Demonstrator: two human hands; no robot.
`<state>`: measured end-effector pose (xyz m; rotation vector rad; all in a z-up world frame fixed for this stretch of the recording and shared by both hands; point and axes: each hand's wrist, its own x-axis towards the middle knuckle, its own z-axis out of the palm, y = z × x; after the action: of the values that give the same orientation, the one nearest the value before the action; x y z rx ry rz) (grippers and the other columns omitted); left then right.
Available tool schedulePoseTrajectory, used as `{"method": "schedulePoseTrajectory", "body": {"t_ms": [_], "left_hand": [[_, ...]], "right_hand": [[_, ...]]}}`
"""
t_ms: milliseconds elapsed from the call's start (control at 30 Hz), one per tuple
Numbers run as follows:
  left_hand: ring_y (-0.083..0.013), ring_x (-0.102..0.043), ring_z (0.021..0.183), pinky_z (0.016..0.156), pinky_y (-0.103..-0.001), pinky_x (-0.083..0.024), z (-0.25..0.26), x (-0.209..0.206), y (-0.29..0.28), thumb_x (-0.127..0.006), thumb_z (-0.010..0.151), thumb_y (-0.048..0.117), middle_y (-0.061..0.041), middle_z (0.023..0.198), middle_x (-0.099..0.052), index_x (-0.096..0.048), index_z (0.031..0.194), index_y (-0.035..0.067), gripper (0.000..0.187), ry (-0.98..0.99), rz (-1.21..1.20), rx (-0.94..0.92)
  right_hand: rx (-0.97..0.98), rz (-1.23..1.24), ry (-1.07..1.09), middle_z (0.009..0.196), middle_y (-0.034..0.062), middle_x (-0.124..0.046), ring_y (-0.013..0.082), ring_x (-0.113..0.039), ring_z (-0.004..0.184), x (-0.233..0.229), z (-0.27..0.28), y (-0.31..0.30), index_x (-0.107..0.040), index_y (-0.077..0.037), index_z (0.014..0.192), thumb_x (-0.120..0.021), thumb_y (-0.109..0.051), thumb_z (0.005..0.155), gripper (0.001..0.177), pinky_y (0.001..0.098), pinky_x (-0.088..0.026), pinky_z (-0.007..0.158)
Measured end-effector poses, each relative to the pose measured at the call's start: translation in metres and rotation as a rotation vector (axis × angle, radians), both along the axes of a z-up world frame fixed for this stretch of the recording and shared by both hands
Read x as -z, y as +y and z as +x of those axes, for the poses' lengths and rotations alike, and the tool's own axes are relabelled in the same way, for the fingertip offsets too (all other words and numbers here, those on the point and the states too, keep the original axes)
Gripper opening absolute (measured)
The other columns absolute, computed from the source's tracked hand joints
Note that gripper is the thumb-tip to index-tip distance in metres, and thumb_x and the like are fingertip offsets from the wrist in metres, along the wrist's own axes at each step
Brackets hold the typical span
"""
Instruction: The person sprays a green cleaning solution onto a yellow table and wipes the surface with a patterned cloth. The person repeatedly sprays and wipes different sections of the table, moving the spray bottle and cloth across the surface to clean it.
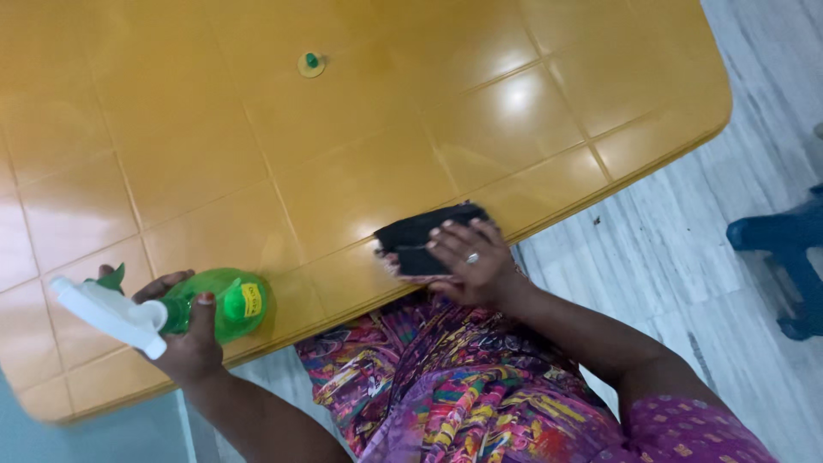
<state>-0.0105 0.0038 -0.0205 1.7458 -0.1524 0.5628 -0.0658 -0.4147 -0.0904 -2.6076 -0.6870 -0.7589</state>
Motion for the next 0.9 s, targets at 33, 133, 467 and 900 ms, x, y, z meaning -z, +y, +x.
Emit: {"method": "schedulePoseTrajectory", "body": {"t_ms": [33,133,467,900], "left_hand": [[-0.0243,-0.063,0.112,0.109,-0.038,-0.053,-0.001,0.001,0.002,-0.079,0.098,0.003,-0.011,0.116,-0.062,-0.047,0.141,-0.005,0.055,0.014,-0.012,0.004],[-0.025,-0.063,0.112,0.111,-0.04,-0.054,-0.003,0.005,0.0,-0.08,0.098,0.004,-0.012,0.117,-0.062,-0.048,0.14,-0.005,0.054,0.033,-0.026,-0.006],[-0.0236,-0.065,0.111,0.106,-0.039,-0.055,-0.002,-0.016,-0.02,-0.079,0.085,0.009,-0.009,0.113,-0.062,-0.04,0.153,0.003,0.078,0.034,-0.127,-0.048],[-0.0254,-0.064,0.111,0.106,-0.038,-0.052,-0.001,0.001,-0.005,-0.078,0.093,0.002,-0.012,0.113,-0.062,-0.023,0.17,-0.002,0.094,0.042,-0.104,0.041]], "right_hand": [[0.064,-0.002,-0.029,0.133,0.0105,-0.07,0.0277,-0.062,0.129,0.008,0.002,-0.03,-0.071,-0.009,0.124,-0.066,-0.055,0.094,0.056,0.0504,-0.037,0.114],[0.188,-0.043,-0.103,0.127,0.014,-0.073,0.0317,-0.067,0.125,0.027,0.008,-0.145,-0.071,-0.009,0.122,-0.048,-0.065,0.101,0.064,0.0524,-0.039,0.115],[0.7,0.245,-0.086,0.147,0.0172,-0.066,0.0407,-0.053,0.144,0.04,0.027,-0.333,-0.07,-0.003,0.133,-0.062,-0.031,0.093,0.049,0.0576,-0.035,0.125],[0.01,0.031,0.256,0.137,0.0039,-0.066,0.0247,-0.054,0.134,-0.036,0.015,-0.028,-0.07,-0.015,0.124,-0.078,-0.031,0.078,0.05,0.0549,-0.029,0.12]]}}
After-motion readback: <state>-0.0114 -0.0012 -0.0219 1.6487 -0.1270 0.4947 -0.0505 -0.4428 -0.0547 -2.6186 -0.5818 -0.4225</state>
